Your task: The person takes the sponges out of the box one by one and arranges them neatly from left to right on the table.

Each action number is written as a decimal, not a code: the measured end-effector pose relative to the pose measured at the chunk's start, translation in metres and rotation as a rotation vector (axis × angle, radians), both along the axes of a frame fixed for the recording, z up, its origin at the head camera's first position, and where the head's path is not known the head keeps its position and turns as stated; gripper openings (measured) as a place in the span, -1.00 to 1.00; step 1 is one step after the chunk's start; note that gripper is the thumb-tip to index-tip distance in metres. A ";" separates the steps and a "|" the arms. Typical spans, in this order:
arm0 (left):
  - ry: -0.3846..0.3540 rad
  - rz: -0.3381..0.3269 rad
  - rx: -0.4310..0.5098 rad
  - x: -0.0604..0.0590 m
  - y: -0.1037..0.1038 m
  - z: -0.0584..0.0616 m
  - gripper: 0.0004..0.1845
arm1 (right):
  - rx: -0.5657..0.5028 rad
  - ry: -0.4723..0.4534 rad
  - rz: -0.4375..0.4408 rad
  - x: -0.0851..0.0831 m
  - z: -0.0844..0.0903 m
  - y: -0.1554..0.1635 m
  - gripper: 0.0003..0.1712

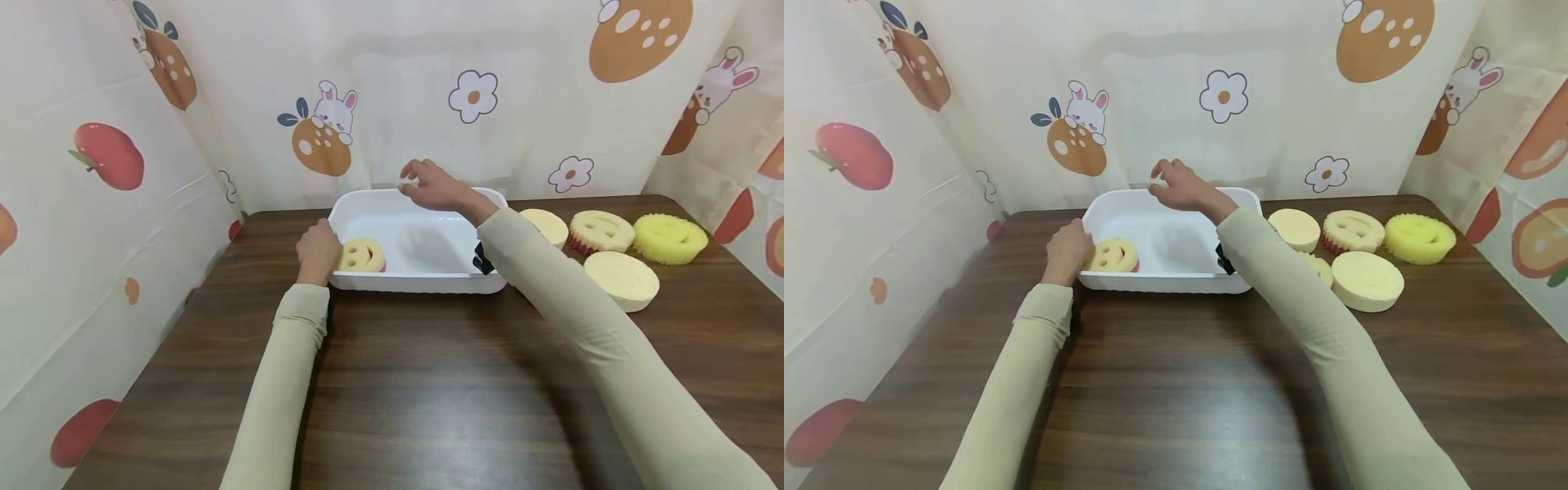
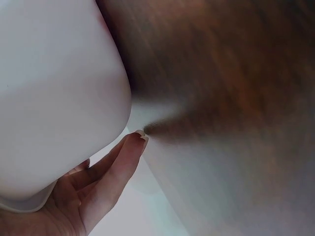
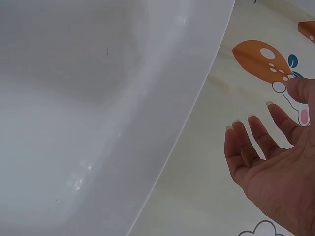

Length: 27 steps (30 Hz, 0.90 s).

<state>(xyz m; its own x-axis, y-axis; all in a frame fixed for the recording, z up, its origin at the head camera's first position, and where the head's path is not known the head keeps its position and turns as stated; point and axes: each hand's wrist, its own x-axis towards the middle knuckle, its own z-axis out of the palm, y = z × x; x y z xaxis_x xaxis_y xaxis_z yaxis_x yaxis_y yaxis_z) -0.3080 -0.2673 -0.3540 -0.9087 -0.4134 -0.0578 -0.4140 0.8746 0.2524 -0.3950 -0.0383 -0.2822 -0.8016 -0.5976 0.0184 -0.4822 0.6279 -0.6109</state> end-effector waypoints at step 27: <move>0.042 0.008 -0.004 -0.001 0.002 0.000 -0.57 | -0.027 0.020 0.022 -0.008 -0.004 -0.014 -0.46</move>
